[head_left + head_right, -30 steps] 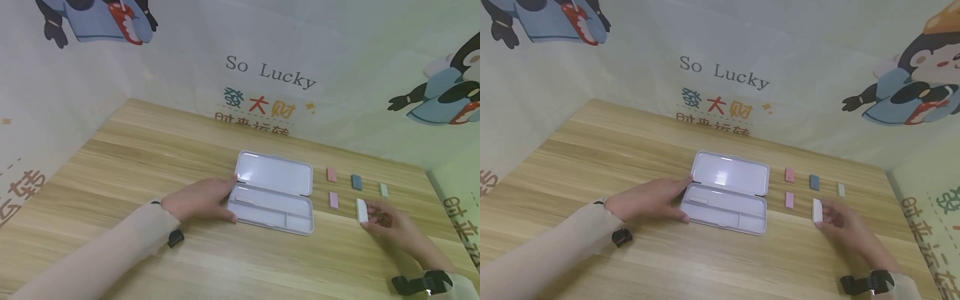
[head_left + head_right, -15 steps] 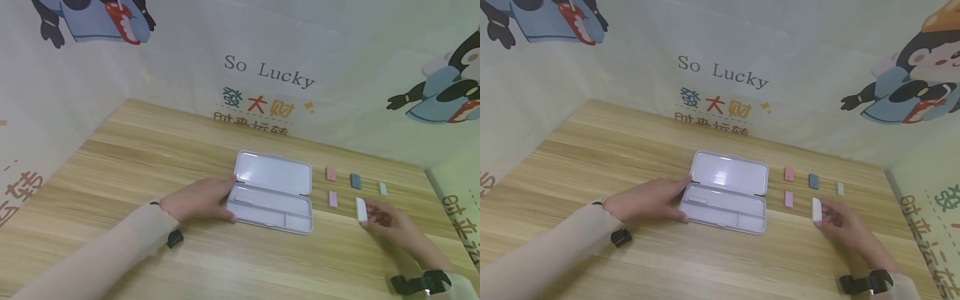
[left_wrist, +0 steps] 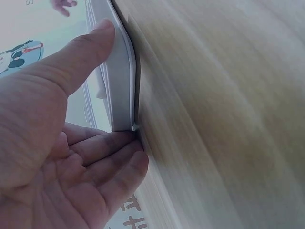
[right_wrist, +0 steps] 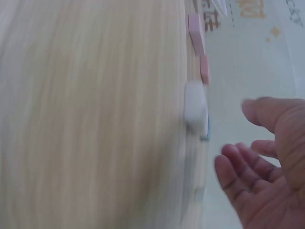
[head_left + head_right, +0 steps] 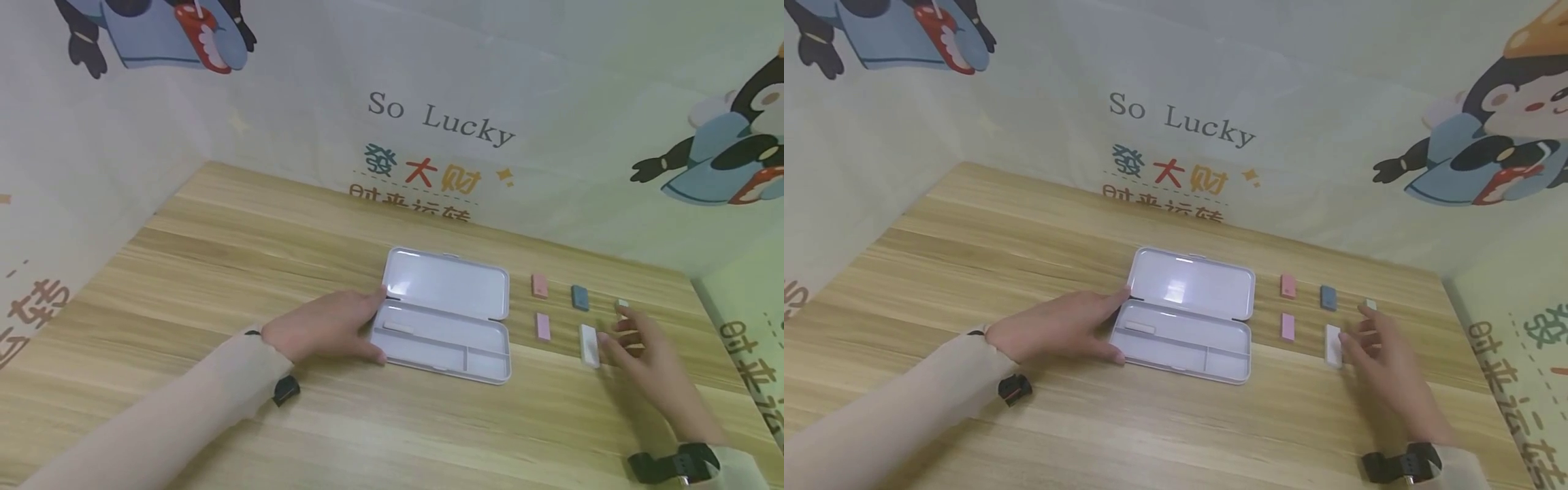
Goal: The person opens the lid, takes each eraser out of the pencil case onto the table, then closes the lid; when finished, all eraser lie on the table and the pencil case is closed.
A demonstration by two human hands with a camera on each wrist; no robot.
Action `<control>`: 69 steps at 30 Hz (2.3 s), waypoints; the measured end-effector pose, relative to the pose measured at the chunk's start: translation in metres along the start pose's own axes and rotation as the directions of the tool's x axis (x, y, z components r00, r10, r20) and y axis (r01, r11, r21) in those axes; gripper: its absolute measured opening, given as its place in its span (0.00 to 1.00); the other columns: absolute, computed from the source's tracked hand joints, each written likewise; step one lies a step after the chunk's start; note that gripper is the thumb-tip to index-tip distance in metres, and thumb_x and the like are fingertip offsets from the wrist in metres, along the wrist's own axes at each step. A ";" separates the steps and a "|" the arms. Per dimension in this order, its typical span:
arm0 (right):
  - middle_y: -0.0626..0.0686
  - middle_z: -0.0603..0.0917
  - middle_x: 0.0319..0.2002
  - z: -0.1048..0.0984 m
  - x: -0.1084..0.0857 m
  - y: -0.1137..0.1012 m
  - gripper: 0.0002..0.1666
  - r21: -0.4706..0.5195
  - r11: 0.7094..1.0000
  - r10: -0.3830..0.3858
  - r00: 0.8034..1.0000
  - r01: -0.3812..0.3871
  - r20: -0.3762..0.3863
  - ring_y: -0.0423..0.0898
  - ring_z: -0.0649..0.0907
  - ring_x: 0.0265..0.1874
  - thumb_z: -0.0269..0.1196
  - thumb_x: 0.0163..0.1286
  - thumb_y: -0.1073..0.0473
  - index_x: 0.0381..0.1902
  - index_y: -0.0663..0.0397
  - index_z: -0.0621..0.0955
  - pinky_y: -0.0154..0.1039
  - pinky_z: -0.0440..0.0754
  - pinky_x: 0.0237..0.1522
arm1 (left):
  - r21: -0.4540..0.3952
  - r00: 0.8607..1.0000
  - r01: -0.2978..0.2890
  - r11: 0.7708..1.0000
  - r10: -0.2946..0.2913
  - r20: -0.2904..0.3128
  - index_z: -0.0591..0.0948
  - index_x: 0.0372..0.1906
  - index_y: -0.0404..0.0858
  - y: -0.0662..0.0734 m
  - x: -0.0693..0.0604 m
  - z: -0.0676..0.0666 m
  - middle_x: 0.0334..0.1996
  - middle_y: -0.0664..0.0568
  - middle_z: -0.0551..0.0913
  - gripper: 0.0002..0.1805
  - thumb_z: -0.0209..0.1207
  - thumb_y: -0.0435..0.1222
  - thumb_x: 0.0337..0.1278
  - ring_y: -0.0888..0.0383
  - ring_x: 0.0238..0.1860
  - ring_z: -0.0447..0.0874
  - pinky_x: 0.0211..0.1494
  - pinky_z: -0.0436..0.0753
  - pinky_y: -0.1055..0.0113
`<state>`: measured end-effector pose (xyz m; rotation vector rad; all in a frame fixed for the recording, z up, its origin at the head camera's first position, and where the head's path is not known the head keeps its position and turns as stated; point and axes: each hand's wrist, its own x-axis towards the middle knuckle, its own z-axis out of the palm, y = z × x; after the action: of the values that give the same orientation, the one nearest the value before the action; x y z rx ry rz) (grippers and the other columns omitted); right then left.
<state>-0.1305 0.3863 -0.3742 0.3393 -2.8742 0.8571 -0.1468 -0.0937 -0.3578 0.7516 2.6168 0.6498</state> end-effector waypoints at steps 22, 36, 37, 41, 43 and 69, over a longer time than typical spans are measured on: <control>0.51 0.89 0.50 0.091 0.059 -0.164 0.21 0.055 0.865 -0.489 0.815 0.498 0.311 0.44 0.87 0.48 0.65 0.75 0.61 0.64 0.55 0.81 0.43 0.89 0.51 | 0.008 1.000 0.013 1.000 -0.013 -0.006 0.55 0.83 0.30 0.001 -0.001 0.000 0.69 0.39 0.80 0.61 0.75 0.53 0.55 0.48 0.66 0.81 0.76 0.77 0.51; 0.47 0.84 0.61 0.114 0.065 -0.195 0.27 -0.057 0.812 -0.493 0.735 0.581 0.465 0.40 0.84 0.55 0.58 0.80 0.57 0.75 0.39 0.74 0.41 0.87 0.55 | 0.041 1.000 -0.013 0.999 0.013 -0.003 0.54 0.82 0.28 0.002 -0.001 -0.002 0.72 0.39 0.78 0.60 0.74 0.53 0.57 0.46 0.71 0.78 0.77 0.76 0.51; 0.46 0.83 0.61 0.115 0.066 -0.196 0.27 -0.062 0.811 -0.492 0.735 0.582 0.467 0.39 0.83 0.53 0.57 0.81 0.57 0.75 0.39 0.74 0.40 0.87 0.54 | 0.041 1.000 -0.013 0.999 0.013 -0.001 0.54 0.82 0.29 0.002 0.000 -0.002 0.72 0.39 0.78 0.60 0.74 0.53 0.57 0.47 0.71 0.78 0.77 0.76 0.51; 0.47 0.82 0.59 0.119 0.068 -0.198 0.27 -0.068 0.797 -0.507 0.725 0.600 0.466 0.39 0.82 0.50 0.57 0.80 0.59 0.74 0.37 0.74 0.39 0.87 0.52 | 0.043 1.000 -0.002 0.999 0.001 0.005 0.54 0.83 0.29 0.002 0.001 -0.002 0.72 0.40 0.78 0.60 0.74 0.53 0.58 0.48 0.71 0.78 0.77 0.75 0.51; 0.47 0.82 0.59 0.120 0.069 -0.199 0.28 -0.073 0.790 -0.513 0.722 0.608 0.465 0.40 0.82 0.51 0.57 0.80 0.59 0.74 0.36 0.75 0.39 0.86 0.52 | 0.043 1.000 0.002 0.999 -0.002 0.007 0.55 0.83 0.30 0.001 0.002 -0.002 0.72 0.41 0.78 0.59 0.73 0.54 0.58 0.48 0.72 0.77 0.77 0.75 0.51; 0.52 0.88 0.56 0.114 0.077 -0.197 0.29 0.080 0.879 -0.448 0.755 0.471 0.478 0.43 0.84 0.49 0.61 0.75 0.68 0.73 0.53 0.75 0.44 0.86 0.57 | 0.024 1.000 0.004 1.000 -0.004 -0.004 0.54 0.83 0.30 0.000 0.002 0.002 0.68 0.42 0.81 0.61 0.75 0.53 0.55 0.53 0.63 0.82 0.73 0.79 0.53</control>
<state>-0.1619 0.1491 -0.3520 1.3753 -2.9860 0.6779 -0.1472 -0.0919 -0.3596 0.7530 2.6337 0.6198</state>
